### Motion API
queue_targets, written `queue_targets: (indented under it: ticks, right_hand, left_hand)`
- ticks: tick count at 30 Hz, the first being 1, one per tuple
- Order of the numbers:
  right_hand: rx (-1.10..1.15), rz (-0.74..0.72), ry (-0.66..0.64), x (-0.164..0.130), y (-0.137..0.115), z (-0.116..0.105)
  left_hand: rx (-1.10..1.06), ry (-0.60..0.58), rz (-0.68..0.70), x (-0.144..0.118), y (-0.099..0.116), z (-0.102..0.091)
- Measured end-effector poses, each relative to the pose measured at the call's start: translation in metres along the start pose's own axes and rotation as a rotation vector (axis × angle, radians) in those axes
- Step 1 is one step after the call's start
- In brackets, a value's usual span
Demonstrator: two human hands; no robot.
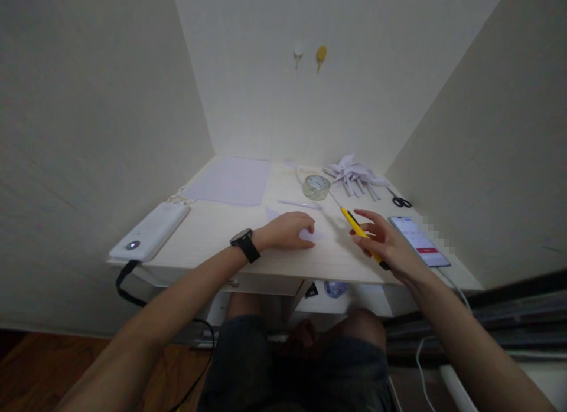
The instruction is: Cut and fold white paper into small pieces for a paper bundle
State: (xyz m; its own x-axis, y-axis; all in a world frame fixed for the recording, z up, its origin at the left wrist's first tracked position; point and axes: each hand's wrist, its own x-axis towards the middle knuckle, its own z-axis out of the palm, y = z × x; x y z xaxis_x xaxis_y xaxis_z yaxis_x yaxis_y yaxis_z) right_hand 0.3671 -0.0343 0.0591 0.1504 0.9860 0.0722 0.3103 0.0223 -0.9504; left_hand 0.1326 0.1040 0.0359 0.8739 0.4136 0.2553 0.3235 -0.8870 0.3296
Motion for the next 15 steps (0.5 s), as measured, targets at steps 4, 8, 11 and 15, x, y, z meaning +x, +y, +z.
queue_targets:
  ticks: [4,8,11,15]
  right_hand:
    - [-0.482,-0.222,0.047,-0.006,0.004,-0.034]
    - [-0.946,-0.532,-0.037,0.000,-0.012,-0.043]
    - [-1.049,-0.685,-0.057,0.008,-0.035,-0.037]
    - [-0.937,-0.747,0.053,0.017,-0.052,-0.036]
  left_hand:
    - [-0.209,0.382,-0.250,0.002,-0.005,-0.023]
    - [-0.466,0.114,-0.129,0.017,-0.003,-0.053]
    - [-0.564,-0.174,-0.047,0.026,0.000,-0.060]
    - [-0.663,-0.192,-0.075,0.026,-0.002,-0.057]
